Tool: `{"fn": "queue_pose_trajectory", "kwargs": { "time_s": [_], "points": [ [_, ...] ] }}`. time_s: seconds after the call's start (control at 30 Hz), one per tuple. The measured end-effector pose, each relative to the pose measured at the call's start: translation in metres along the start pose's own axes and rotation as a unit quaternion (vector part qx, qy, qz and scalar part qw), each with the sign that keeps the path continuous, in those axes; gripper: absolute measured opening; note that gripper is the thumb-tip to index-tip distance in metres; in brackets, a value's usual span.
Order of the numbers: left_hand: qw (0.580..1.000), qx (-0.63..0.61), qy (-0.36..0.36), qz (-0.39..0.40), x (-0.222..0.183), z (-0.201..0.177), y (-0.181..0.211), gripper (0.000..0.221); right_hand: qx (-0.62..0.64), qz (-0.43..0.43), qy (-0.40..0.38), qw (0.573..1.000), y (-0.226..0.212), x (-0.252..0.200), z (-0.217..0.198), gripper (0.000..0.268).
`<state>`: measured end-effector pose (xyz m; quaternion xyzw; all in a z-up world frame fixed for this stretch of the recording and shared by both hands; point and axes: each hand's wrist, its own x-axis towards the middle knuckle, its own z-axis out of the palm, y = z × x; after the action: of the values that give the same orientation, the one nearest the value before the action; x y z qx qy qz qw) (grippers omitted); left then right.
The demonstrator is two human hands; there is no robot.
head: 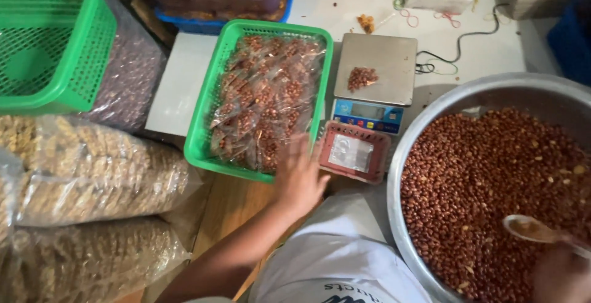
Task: Scooping roasted peanuts from a large metal basin into small plastic bags and organizing them into a basket.
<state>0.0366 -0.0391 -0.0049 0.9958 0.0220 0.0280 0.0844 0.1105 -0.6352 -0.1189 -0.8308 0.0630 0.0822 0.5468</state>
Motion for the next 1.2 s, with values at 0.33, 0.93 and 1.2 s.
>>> {"fn": "queue_pose_trajectory", "kwargs": {
  "time_s": [0.33, 0.93, 1.2],
  "points": [
    [0.969, -0.09, -0.229, 0.008, 0.121, 0.163, 0.006, 0.04, -0.001, 0.254, 0.184, 0.95, -0.183, -0.078, 0.132, 0.031],
    [0.547, -0.825, -0.096, 0.106, 0.116, 0.025, 0.119, 0.009, 0.13, -0.002, 0.214, 0.968, -0.259, -0.063, 0.119, 0.026],
    [0.729, -0.627, -0.227, 0.154, 0.081, 0.026, 0.17, 0.034, 0.041, -0.159, 0.181, 0.97, -0.287, -0.061, 0.106, 0.022]
  ]
}}
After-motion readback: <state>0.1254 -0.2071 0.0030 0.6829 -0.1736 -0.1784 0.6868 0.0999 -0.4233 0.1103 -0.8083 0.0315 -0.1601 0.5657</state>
